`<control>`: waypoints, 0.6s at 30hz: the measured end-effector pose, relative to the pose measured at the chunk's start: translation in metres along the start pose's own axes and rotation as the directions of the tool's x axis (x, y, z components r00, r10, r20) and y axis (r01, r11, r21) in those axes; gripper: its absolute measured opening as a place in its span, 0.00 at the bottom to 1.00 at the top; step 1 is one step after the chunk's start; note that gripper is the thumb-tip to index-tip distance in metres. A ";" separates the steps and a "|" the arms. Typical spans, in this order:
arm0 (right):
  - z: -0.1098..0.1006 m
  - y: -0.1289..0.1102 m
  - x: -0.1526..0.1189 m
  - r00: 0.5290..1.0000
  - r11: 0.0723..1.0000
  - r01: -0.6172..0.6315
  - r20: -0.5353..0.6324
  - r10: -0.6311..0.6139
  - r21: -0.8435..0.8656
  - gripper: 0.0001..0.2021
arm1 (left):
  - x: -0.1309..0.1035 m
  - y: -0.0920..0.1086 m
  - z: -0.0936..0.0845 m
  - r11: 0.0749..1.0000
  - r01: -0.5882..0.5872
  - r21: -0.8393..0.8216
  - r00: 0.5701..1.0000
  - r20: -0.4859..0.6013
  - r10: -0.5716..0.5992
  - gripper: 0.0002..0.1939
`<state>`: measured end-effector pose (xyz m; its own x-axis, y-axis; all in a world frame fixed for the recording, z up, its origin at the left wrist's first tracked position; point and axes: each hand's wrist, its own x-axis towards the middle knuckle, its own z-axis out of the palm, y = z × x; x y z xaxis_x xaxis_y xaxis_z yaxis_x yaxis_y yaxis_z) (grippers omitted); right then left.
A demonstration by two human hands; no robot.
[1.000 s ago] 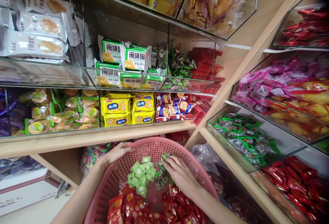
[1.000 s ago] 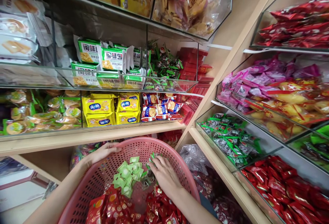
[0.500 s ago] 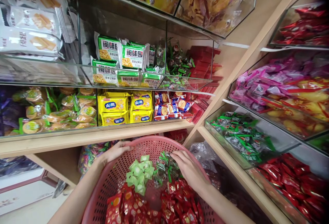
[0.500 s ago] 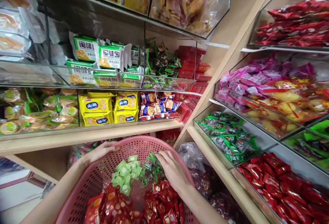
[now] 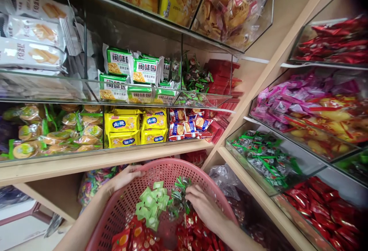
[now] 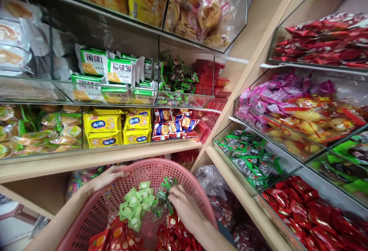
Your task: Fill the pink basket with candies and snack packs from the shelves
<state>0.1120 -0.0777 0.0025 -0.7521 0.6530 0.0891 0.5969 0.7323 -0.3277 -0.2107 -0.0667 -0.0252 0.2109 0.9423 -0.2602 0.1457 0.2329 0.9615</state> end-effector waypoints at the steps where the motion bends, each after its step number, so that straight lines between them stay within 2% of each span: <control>1: 0.002 0.000 0.001 1.000 0.998 0.012 0.022 -0.011 -0.055 0.14 | 0.000 -0.001 0.000 1.000 -0.002 -0.013 1.000 0.007 0.002 0.23; 4: -0.013 -0.004 0.008 0.998 0.984 0.070 0.016 -0.069 -0.163 0.14 | 0.000 -0.003 -0.001 1.000 -0.021 -0.020 1.000 0.011 0.021 0.22; 5: -0.025 -0.007 0.012 0.994 0.980 0.100 -0.023 -0.106 -0.171 0.14 | 0.000 -0.003 -0.001 1.000 -0.025 -0.009 1.000 0.005 0.025 0.21; 7: -0.064 -0.015 0.025 0.963 0.969 0.176 -0.172 -0.206 -0.175 0.14 | 0.000 -0.001 -0.001 0.999 -0.030 0.011 0.999 -0.013 0.030 0.20; 8: -0.090 -0.018 0.034 0.927 0.959 0.211 -0.273 -0.257 -0.187 0.14 | 0.000 0.000 -0.001 0.999 -0.032 0.018 0.999 -0.020 0.032 0.20; 10: -0.146 -0.021 0.058 0.796 0.937 0.240 -0.501 -0.339 -0.254 0.14 | 0.000 0.003 0.000 0.999 -0.034 0.016 0.999 -0.027 0.034 0.19; 11: -0.175 -0.021 0.072 0.720 0.940 0.202 -0.609 -0.334 -0.276 0.13 | -0.001 0.005 0.001 0.999 -0.035 0.001 0.999 -0.021 0.035 0.19; 13: -0.227 -0.014 0.105 0.614 0.960 0.066 -0.747 -0.255 -0.273 0.10 | -0.001 0.007 0.003 0.998 -0.036 -0.047 0.999 0.010 0.037 0.19; 14: -0.248 -0.009 0.123 0.607 0.969 -0.026 -0.774 -0.179 -0.245 0.10 | -0.002 0.008 0.004 0.997 -0.037 -0.073 0.999 0.029 0.039 0.20; 15: -0.266 -0.002 0.140 0.623 0.969 -0.128 -0.778 -0.087 -0.210 0.10 | -0.002 0.008 0.005 0.995 -0.038 -0.092 0.998 0.044 0.042 0.20; 17: -0.287 0.009 0.172 0.725 0.936 -0.337 -0.662 0.191 -0.099 0.09 | -0.002 0.008 0.005 0.995 -0.036 -0.096 0.998 0.046 0.041 0.20; 18: -0.292 0.013 0.186 0.747 0.902 -0.430 -0.576 0.333 -0.037 0.11 | -0.001 0.008 0.005 0.996 -0.037 -0.086 0.998 0.038 0.040 0.20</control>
<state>0.0615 0.1098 0.2893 -0.2021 0.8425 0.4994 0.8723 0.3867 -0.2993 -0.2049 -0.0673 -0.0172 0.2534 0.9410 -0.2245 0.0543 0.2179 0.9745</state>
